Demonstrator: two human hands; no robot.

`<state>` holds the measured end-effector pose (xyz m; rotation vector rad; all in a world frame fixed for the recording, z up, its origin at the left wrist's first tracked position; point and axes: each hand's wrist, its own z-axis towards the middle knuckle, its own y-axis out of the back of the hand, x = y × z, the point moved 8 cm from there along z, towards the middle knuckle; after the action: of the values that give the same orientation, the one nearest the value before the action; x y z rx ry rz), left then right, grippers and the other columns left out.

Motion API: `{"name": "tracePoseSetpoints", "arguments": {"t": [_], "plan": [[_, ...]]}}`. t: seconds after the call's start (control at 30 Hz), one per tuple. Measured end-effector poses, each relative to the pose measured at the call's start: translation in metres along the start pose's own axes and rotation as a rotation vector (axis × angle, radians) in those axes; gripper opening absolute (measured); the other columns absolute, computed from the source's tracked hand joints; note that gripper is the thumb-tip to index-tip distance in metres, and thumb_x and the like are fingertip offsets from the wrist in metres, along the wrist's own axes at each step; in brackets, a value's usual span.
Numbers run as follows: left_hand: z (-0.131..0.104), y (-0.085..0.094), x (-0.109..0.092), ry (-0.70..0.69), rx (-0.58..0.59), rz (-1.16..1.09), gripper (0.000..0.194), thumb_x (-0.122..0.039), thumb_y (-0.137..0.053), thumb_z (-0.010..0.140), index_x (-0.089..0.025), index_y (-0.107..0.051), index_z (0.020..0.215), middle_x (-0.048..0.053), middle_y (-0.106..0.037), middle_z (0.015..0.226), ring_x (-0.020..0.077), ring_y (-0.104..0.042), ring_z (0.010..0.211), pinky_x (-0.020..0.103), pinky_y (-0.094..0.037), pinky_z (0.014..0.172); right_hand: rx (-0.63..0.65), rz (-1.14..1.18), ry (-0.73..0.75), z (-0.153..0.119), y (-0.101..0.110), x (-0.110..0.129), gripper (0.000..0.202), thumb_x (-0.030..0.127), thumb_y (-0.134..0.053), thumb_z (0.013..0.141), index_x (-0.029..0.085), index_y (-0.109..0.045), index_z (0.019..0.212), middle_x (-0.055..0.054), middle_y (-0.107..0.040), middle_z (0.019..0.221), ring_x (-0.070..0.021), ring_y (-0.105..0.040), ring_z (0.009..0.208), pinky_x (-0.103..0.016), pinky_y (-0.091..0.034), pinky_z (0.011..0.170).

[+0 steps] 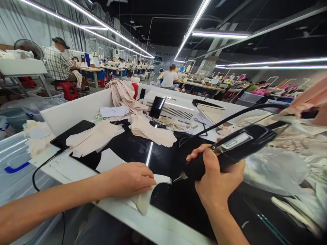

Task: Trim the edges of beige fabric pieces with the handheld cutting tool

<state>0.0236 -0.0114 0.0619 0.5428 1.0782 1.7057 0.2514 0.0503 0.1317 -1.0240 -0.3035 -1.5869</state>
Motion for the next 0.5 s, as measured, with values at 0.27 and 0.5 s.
{"name": "tracePoseSetpoints", "arguments": {"t": [0.27,0.5], "plan": [[0.027,-0.022,0.003,-0.046,0.045,0.195,0.017,-0.020,-0.070,0.129,-0.015,-0.085,0.123,0.008,-0.086,0.114,0.0237,-0.081,0.101,0.036,-0.069,0.099,0.008,0.056,0.008,0.006,-0.008,-0.005,0.062,0.060,-0.117,0.081,0.030,-0.071,0.110,0.010,-0.076,0.082,-0.0162,-0.068,0.058,-0.031,-0.064,0.054],[0.041,-0.039,0.000,-0.087,0.117,0.265,0.017,-0.031,-0.088,0.124,-0.016,-0.083,0.128,0.006,-0.080,0.109,0.0245,-0.077,0.103,0.037,-0.066,0.099,0.009,0.065,0.002,0.003,-0.007,-0.009,0.063,0.063,-0.117,0.081,0.030,-0.072,0.110,0.010,-0.077,0.083,-0.0156,-0.069,0.059,-0.031,-0.066,0.056]]}}
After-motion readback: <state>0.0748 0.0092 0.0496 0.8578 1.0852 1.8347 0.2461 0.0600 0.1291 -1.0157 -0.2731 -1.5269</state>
